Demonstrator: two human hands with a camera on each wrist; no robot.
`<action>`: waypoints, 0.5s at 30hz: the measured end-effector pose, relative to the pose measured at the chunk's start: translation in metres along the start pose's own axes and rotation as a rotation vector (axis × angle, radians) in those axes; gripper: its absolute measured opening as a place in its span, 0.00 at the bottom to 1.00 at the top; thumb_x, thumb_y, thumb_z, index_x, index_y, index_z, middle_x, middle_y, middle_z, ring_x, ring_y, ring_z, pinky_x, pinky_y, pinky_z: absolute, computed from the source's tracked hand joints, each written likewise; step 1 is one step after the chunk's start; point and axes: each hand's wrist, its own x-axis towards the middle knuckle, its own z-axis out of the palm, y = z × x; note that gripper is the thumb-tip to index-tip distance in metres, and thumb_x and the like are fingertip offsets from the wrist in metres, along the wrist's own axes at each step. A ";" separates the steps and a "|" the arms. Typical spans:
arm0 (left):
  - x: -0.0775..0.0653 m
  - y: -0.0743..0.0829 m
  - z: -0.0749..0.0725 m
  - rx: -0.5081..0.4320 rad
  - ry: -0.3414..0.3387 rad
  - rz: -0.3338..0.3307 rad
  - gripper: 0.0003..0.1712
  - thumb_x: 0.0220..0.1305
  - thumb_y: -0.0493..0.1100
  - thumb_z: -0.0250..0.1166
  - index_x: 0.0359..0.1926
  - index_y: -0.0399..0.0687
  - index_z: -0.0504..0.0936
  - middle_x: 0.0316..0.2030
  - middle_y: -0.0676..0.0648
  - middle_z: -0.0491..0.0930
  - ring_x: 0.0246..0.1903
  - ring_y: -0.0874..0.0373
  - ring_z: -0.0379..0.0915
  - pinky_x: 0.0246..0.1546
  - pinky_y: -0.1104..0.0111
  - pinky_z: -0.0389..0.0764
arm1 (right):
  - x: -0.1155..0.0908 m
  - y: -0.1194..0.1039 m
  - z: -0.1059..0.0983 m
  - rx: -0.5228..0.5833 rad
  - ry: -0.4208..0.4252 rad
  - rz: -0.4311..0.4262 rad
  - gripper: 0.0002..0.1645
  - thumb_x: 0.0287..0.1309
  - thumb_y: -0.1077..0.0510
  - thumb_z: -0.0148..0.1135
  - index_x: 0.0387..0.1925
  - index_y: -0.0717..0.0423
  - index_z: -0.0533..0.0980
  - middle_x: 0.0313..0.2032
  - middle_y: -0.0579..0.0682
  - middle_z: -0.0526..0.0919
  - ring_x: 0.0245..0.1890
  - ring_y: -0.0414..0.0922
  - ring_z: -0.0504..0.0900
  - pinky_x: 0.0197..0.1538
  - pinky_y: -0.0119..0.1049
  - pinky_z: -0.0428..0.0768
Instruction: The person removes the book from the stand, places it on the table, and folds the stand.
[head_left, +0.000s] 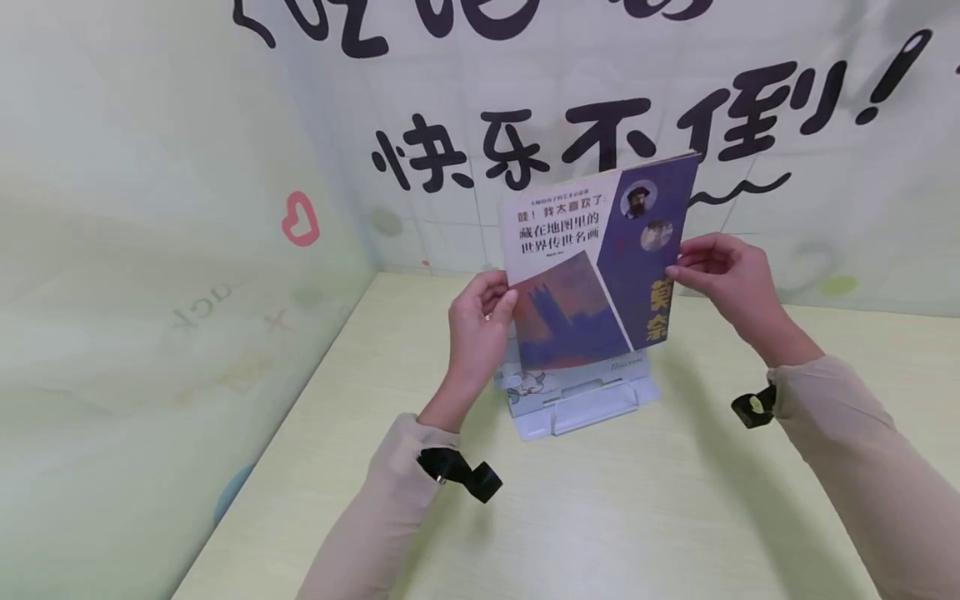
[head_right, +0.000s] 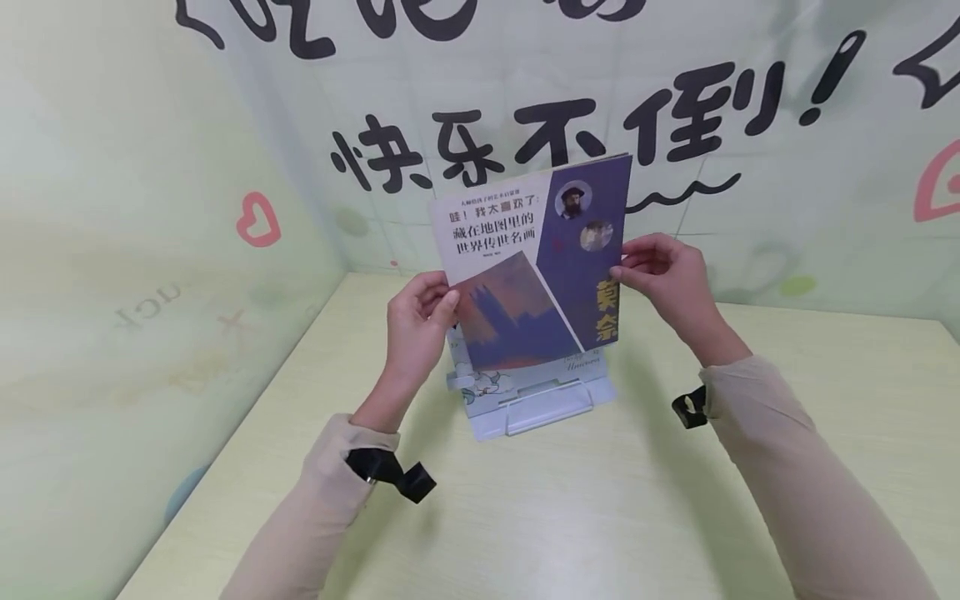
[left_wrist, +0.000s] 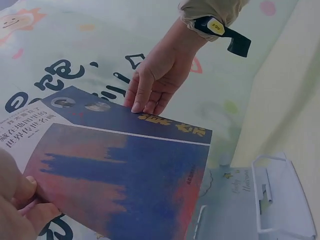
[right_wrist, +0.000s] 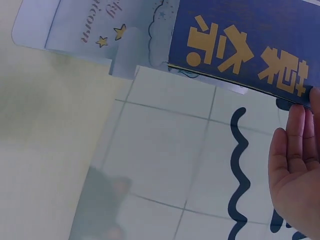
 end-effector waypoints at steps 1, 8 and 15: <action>0.001 0.001 0.002 -0.015 -0.007 -0.016 0.10 0.60 0.26 0.58 0.44 0.28 0.76 0.35 0.35 0.80 0.34 0.51 0.79 0.35 0.68 0.82 | -0.002 -0.002 -0.004 -0.006 0.010 -0.008 0.13 0.49 0.66 0.68 0.38 0.50 0.79 0.27 0.35 0.80 0.27 0.33 0.78 0.34 0.20 0.77; 0.002 0.008 0.022 -0.079 -0.074 -0.067 0.11 0.60 0.26 0.58 0.45 0.28 0.76 0.35 0.35 0.81 0.33 0.52 0.79 0.33 0.69 0.82 | -0.019 -0.009 -0.035 -0.057 0.028 -0.029 0.15 0.50 0.67 0.67 0.40 0.49 0.79 0.30 0.34 0.81 0.29 0.32 0.80 0.34 0.20 0.78; -0.009 0.012 0.054 -0.126 -0.177 -0.124 0.11 0.60 0.26 0.58 0.44 0.27 0.76 0.35 0.35 0.80 0.33 0.51 0.79 0.32 0.69 0.82 | -0.042 0.001 -0.076 -0.133 0.020 0.025 0.13 0.51 0.67 0.66 0.38 0.49 0.79 0.29 0.32 0.81 0.28 0.30 0.80 0.33 0.19 0.77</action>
